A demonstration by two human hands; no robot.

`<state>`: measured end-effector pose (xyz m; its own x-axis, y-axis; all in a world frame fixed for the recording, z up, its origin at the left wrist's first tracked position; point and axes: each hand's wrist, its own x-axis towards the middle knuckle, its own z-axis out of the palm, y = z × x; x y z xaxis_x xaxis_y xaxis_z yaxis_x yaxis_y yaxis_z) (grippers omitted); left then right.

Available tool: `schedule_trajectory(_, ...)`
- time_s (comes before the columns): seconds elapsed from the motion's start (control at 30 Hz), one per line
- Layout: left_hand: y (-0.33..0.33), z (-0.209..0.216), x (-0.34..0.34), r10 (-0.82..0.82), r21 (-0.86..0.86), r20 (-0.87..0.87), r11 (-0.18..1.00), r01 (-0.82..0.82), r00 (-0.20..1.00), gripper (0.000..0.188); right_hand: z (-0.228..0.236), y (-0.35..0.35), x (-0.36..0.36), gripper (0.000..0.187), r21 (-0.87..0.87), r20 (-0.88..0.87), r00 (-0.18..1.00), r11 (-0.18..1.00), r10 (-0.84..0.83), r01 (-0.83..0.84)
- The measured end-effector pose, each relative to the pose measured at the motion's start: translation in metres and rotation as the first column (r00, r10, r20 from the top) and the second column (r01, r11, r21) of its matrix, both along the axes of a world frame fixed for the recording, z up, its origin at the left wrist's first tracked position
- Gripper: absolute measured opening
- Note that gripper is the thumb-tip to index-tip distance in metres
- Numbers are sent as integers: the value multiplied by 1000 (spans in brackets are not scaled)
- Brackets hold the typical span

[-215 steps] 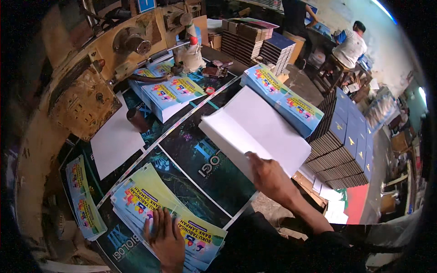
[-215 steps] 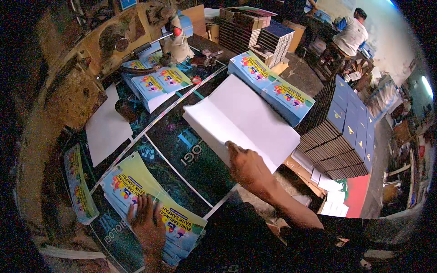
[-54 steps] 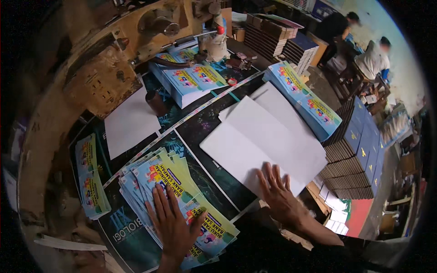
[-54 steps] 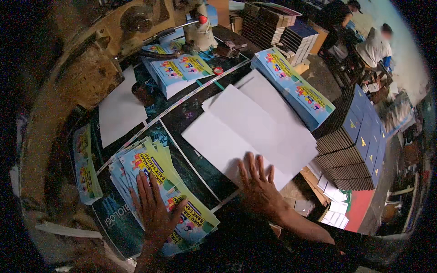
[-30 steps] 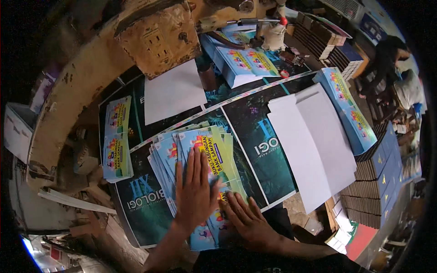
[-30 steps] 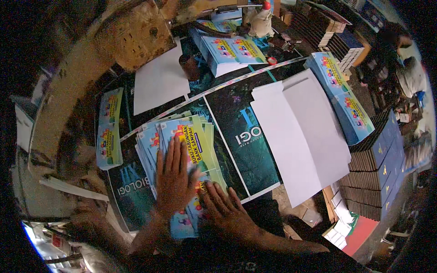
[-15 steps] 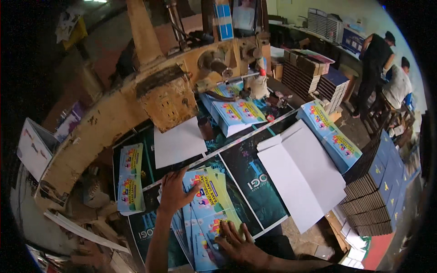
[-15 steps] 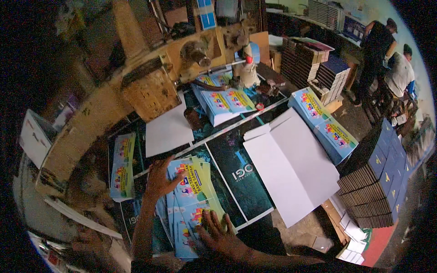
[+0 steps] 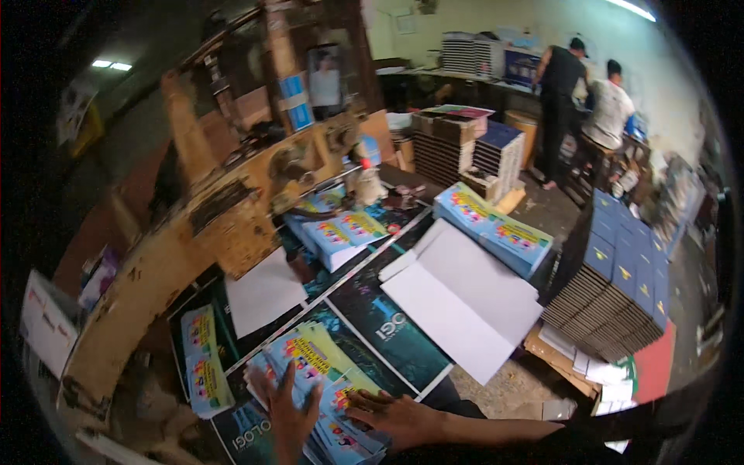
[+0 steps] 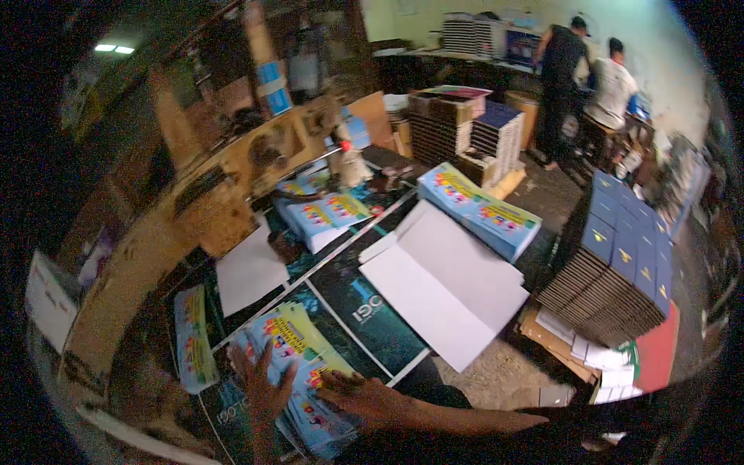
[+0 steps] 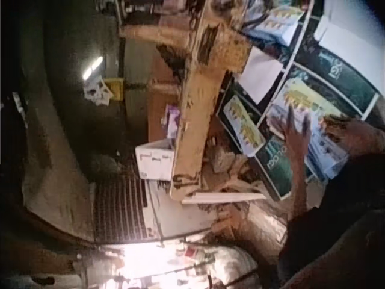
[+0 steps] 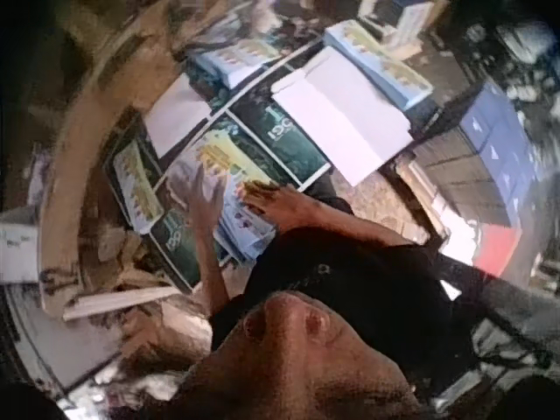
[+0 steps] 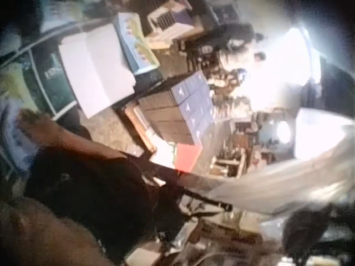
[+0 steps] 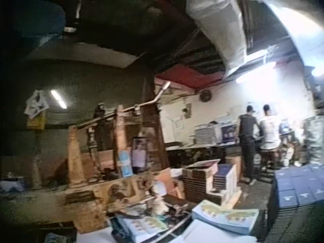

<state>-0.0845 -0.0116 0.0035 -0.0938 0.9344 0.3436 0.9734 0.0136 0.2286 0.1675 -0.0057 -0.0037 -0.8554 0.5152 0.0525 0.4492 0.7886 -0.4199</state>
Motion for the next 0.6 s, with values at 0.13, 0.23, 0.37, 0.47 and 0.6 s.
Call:
schedule_trajectory(0.13, -12, -11, 20, -54, 29, 9, 998, 54, 999, 68, -6, 8, 9, 119, -262, -160, 986, 965, -37, -6)
schedule_trajectory(0.23, -21, -18, 24, 36, 40, -21, 999, -36, 999, 64, -15, 24, -11, 118, -268, -246, 949, 955, -200, 131)
schedule_trajectory(0.37, -25, -26, 34, 97, 33, -9, 995, -97, 995, 60, -36, 46, -28, 118, -412, -239, 894, 873, -380, 261)
schedule_trajectory(0.47, -27, -30, 38, 168, 6, 27, 986, -168, 985, 58, -33, 40, -44, 111, -321, -134, 932, 905, -337, 281)
schedule_trajectory(0.6, -19, -34, 24, 229, 25, 40, 973, -230, 973, 55, -22, 49, -56, 97, -162, -75, 942, 936, -328, 313)
